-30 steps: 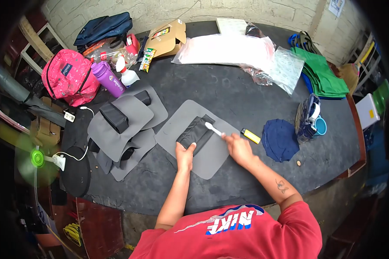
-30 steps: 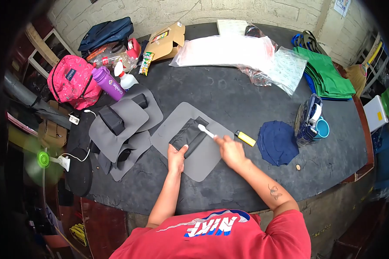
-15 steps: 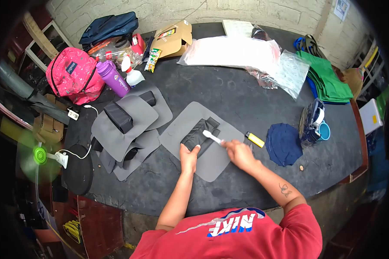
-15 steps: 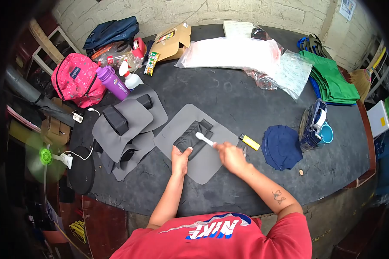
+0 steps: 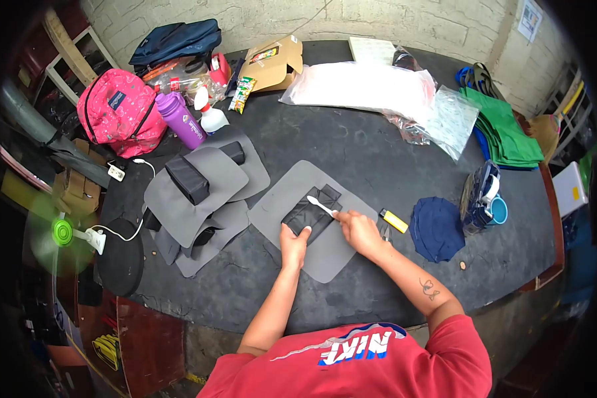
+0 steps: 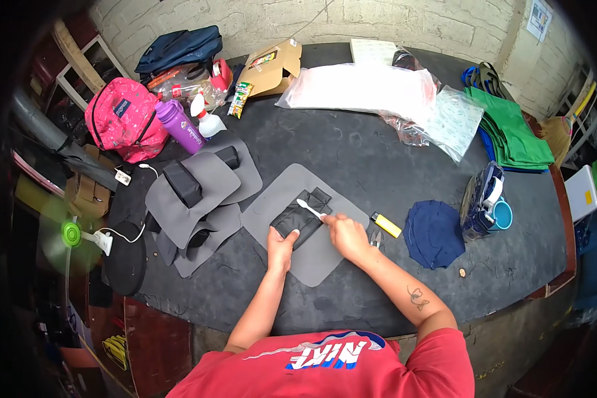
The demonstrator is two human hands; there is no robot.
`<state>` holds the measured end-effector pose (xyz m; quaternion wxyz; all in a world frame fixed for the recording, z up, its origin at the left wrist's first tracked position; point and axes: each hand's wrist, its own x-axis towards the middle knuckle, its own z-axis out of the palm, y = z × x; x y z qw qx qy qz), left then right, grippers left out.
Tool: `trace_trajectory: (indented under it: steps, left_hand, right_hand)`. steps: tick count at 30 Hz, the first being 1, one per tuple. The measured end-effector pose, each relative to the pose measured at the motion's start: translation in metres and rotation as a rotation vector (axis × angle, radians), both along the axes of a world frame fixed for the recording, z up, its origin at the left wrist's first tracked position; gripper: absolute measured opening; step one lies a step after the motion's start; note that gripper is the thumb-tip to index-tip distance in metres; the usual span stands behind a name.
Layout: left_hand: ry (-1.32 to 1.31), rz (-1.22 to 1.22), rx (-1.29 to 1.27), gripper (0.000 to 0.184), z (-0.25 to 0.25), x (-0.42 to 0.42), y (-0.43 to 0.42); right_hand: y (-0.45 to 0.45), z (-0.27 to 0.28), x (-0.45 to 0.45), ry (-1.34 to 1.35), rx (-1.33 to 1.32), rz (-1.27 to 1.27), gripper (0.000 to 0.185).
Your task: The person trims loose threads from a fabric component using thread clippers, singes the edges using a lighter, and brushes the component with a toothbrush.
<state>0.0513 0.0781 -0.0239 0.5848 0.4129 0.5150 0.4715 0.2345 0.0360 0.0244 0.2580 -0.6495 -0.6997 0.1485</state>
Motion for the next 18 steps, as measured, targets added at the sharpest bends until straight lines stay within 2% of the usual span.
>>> trace_trajectory:
  steps: [2, 5, 7, 8, 10, 12, 14, 15, 18]
  left_hand:
    - [0.007, -0.008, 0.038, 0.042, -0.004, -0.002, 0.000]
    - [0.002, -0.017, 0.037, 0.043, -0.003, -0.001, 0.000]
    - [-0.007, -0.018, -0.005, 0.044, 0.002, -0.001, 0.001]
    - [0.001, -0.020, 0.026, 0.044, 0.003, -0.001, 0.000]
    - [0.002, -0.015, 0.059, 0.044, 0.001, 0.001, -0.002]
    - [-0.037, -0.014, 0.058, 0.046, 0.001, 0.000, -0.002]
    - [-0.022, -0.017, 0.056, 0.046, 0.000, -0.001, 0.002]
    - [-0.006, -0.022, 0.045, 0.046, 0.000, -0.001, 0.000]
    - [-0.070, -0.016, 0.053, 0.046, 0.001, 0.000, -0.001]
  right_hand:
    - [0.011, 0.004, 0.012, -0.017, 0.001, -0.127, 0.028]
    - [0.012, 0.003, 0.010, 0.028, 0.061, -0.133, 0.027]
    - [0.004, 0.003, 0.005, 0.022, 0.003, 0.040, 0.027]
    - [0.006, 0.005, 0.007, 0.021, -0.002, 0.043, 0.027]
    - [0.019, 0.014, 0.015, 0.024, -0.029, -0.136, 0.028]
    - [0.013, 0.014, 0.006, 0.061, -0.023, -0.133, 0.027]
    - [0.007, 0.012, 0.007, 0.117, -0.048, 0.003, 0.027]
    - [0.011, 0.019, 0.011, 0.131, -0.110, -0.079, 0.027]
    - [0.012, 0.018, 0.010, 0.085, -0.086, -0.103, 0.026]
